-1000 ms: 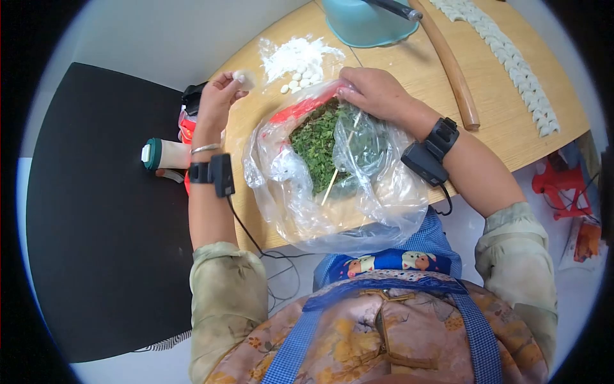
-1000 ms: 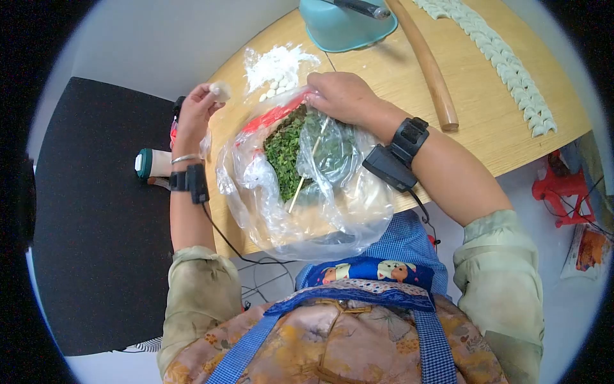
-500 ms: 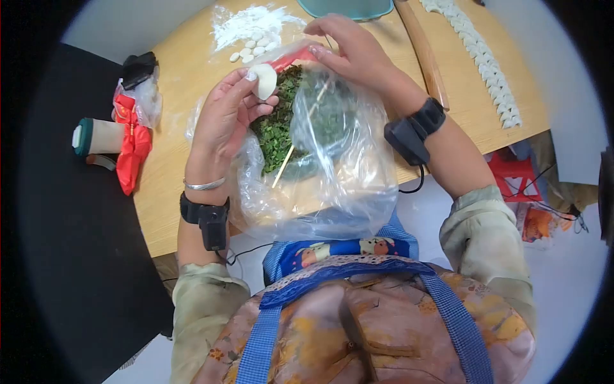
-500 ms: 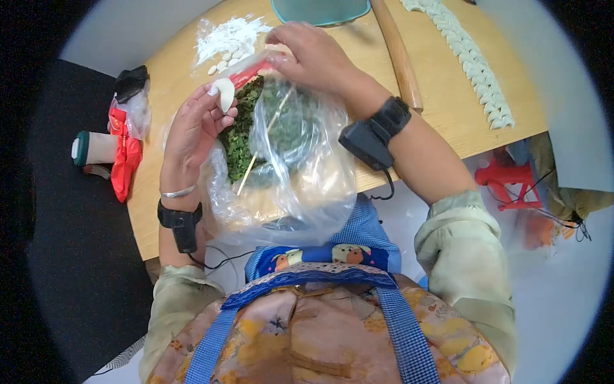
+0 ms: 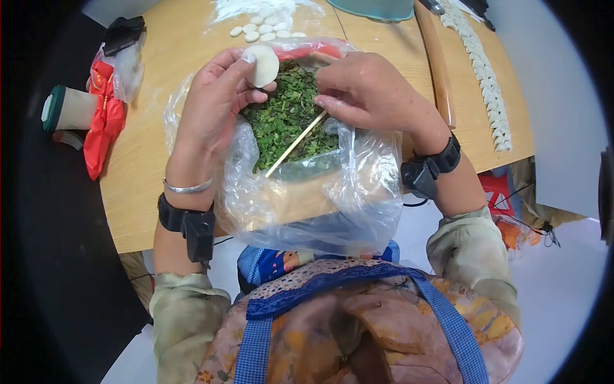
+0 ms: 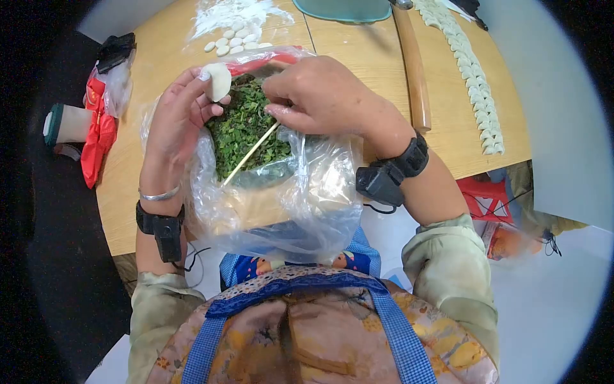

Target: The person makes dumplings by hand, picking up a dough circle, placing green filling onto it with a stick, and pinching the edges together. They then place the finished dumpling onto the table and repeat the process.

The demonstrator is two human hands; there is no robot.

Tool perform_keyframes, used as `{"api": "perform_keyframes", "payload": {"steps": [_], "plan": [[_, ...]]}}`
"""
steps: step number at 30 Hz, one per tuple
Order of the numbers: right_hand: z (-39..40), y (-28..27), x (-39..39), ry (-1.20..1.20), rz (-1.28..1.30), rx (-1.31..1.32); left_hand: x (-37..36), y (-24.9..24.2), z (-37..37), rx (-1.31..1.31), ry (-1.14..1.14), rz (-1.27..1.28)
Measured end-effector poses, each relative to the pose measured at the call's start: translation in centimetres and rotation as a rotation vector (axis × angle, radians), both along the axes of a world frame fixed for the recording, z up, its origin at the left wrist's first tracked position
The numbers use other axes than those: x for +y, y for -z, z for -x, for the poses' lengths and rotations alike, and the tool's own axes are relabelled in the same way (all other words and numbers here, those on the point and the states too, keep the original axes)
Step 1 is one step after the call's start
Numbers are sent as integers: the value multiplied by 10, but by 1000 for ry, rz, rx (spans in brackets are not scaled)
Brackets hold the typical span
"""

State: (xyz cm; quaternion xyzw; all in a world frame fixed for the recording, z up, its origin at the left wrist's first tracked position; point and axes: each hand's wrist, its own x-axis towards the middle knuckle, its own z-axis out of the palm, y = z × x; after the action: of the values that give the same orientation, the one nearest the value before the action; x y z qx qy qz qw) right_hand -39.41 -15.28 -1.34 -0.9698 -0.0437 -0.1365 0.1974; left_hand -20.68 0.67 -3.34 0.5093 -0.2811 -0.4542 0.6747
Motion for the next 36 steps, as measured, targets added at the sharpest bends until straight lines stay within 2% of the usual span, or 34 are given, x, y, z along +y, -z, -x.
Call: {"api": "perform_keyframes", "payload": {"steps": [5,7,10,17,19,23,29,31,36], "plan": [[-10,12,7,86,-48,-116,1,-3,6,-51,20,-53],[-17,17,8,137,-22,-245,2,-5,10,-52,3,-45],[-22,19,12,121,-36,-277,2,-5,10,-53,-34,-13],[-23,19,17,99,15,-257,3,-8,10,-52,-76,25],[-20,15,18,118,-69,-165,3,-7,9,-49,-74,33],[-21,16,20,130,-109,-162,2,-3,7,-25,-64,48],[-21,21,15,97,-71,-299,2,-3,8,-32,-55,42],[-19,21,15,214,-339,-226,1,-2,8,-34,-52,43],[-16,21,10,238,-156,-177,1,-2,8,-44,-48,38]]}}
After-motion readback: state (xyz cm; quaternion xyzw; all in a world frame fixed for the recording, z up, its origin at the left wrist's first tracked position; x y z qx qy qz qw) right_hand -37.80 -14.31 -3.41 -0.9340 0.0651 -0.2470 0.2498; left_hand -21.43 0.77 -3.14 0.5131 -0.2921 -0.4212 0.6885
